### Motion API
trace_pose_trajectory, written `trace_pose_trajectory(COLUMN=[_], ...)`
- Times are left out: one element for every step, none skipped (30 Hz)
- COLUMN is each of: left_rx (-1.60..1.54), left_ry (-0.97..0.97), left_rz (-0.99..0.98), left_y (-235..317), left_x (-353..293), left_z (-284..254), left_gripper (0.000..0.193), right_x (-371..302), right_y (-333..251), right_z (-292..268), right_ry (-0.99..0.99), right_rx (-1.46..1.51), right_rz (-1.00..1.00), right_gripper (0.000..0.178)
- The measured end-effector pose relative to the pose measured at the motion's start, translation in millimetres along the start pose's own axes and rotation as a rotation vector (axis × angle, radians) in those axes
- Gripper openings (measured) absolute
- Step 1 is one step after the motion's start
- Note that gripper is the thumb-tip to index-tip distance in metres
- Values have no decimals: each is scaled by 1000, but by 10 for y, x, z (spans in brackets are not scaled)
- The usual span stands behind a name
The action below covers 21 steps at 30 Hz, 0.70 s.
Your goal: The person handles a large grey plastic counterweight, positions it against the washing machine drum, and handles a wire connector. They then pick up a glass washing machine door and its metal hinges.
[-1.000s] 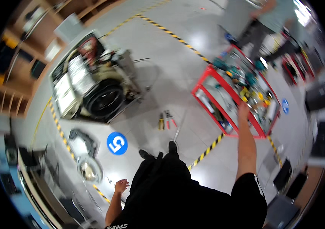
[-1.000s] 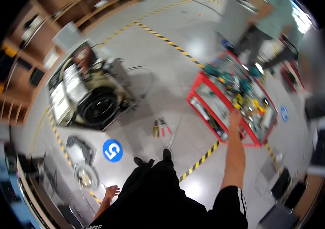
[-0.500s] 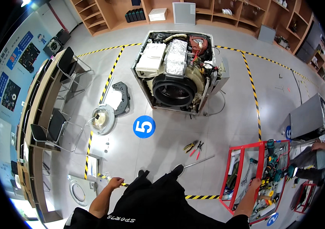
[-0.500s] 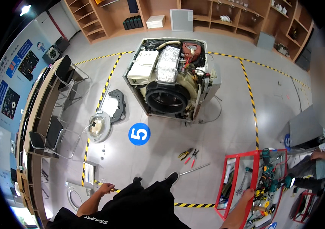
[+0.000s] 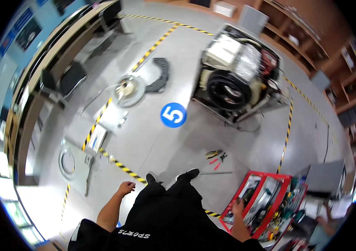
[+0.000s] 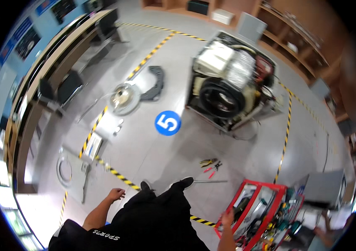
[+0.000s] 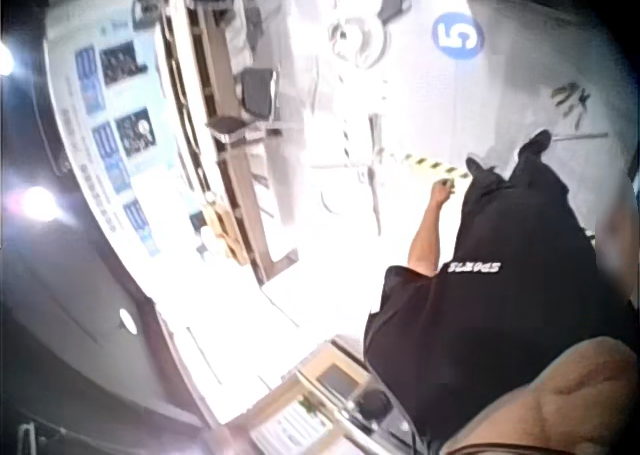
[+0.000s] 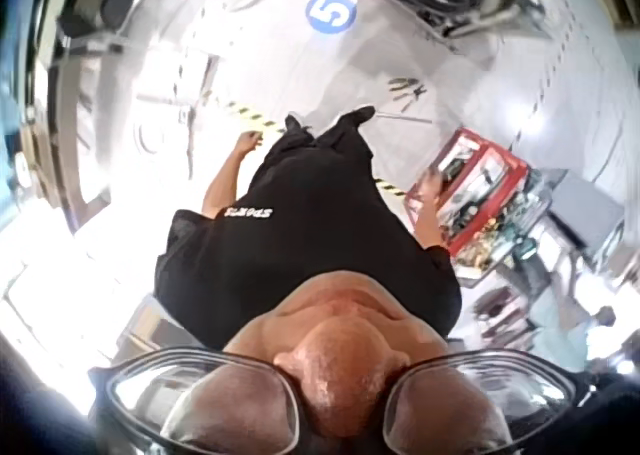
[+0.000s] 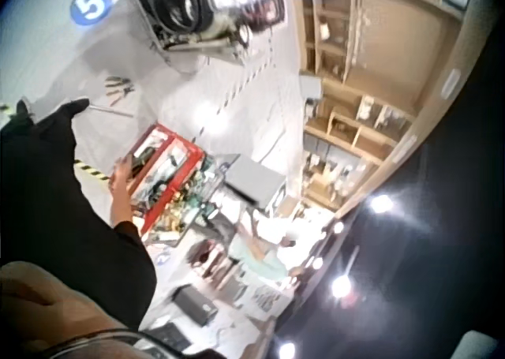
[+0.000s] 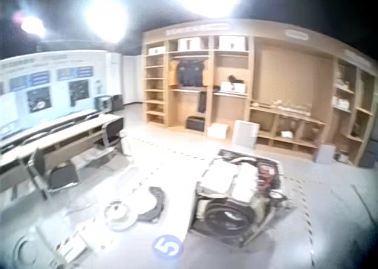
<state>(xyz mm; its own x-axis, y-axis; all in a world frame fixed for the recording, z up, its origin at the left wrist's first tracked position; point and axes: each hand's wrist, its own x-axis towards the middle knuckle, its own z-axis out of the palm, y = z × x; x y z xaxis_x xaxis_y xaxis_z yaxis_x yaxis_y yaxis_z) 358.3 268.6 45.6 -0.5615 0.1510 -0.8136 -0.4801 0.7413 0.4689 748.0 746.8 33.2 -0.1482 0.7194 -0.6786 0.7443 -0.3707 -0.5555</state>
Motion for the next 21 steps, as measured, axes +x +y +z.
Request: trace_pose_trajectory(left_rx=[-19, -34, 11, 56, 22, -17, -111, -197, -244, -288, -325, -389, -448, -502, -550, -513, -470, -426, -477, -526, -568], left_ry=[11, 10, 16, 18, 30, 44, 56, 80, 116, 146, 173, 198, 220, 239, 265, 266, 262, 256, 257, 257, 250], left_rz=[-4, -8, 11, 22, 5, -17, -28, -33, -68, -97, -125, -181, -235, -285, -302, -316, -323, -328, -332, -337, -332], left_y=[-210, -391, -596, -801, -903, -1038, -1106, -1218, -1429, -1610, -1790, -1918, -2046, -2155, -2346, -2480, -2588, -2669, -2729, -2780, -2770], left_x=[-19, 2, 34, 47, 32, -43, -156, -271, -362, -443, -536, -606, -688, -754, -775, -823, -848, -868, -883, -911, -892], left_z=[-38, -41, -60, -94, -127, -147, -176, -270, -329, -366, -388, -395, -418, -431, -396, -358, -336, -277, -217, -141, -106], left_gripper=[35, 34, 34, 34, 35, 36, 36, 37, 37, 36, 36, 35, 34, 33, 27, 25, 23, 22, 20, 19, 17], right_x=[-240, -447, -545, -637, -758, -867, -902, -1007, -1157, -1218, -1283, -1340, -1298, -1220, -1140, -1042, -1001, -983, -1066, -1130, -1085], right_y=[-250, -390, -420, -414, -464, -497, -446, -496, -578, -626, -656, -707, -716, -727, -720, -727, -753, -765, -896, -1047, -1106], right_z=[314, 555, 764, 944, 1106, 1249, 1361, 1498, 1589, 1634, 1689, 1736, 1770, 1784, 1791, 1778, 1755, 1695, 1749, 1831, 1852], right_ry=[-115, -216, -338, -459, -513, -570, -581, -602, -617, -632, -650, -660, -663, -662, -659, -649, -632, -612, -597, -580, -566], right_rx=[-30, -66, -89, -119, -160, -205, -263, -337, -408, -451, -493, -531, -532, -528, -518, -505, -485, -464, -495, -526, -536], right_rz=[55, 121, 136, 163, 156, 152, 56, 6, -44, -59, -72, -86, -64, -42, -18, 4, 26, 48, -6, -58, -78], right_gripper=[48, 48, 48, 49, 47, 46, 43, 42, 42, 42, 42, 41, 41, 41, 41, 40, 40, 40, 40, 40, 41])
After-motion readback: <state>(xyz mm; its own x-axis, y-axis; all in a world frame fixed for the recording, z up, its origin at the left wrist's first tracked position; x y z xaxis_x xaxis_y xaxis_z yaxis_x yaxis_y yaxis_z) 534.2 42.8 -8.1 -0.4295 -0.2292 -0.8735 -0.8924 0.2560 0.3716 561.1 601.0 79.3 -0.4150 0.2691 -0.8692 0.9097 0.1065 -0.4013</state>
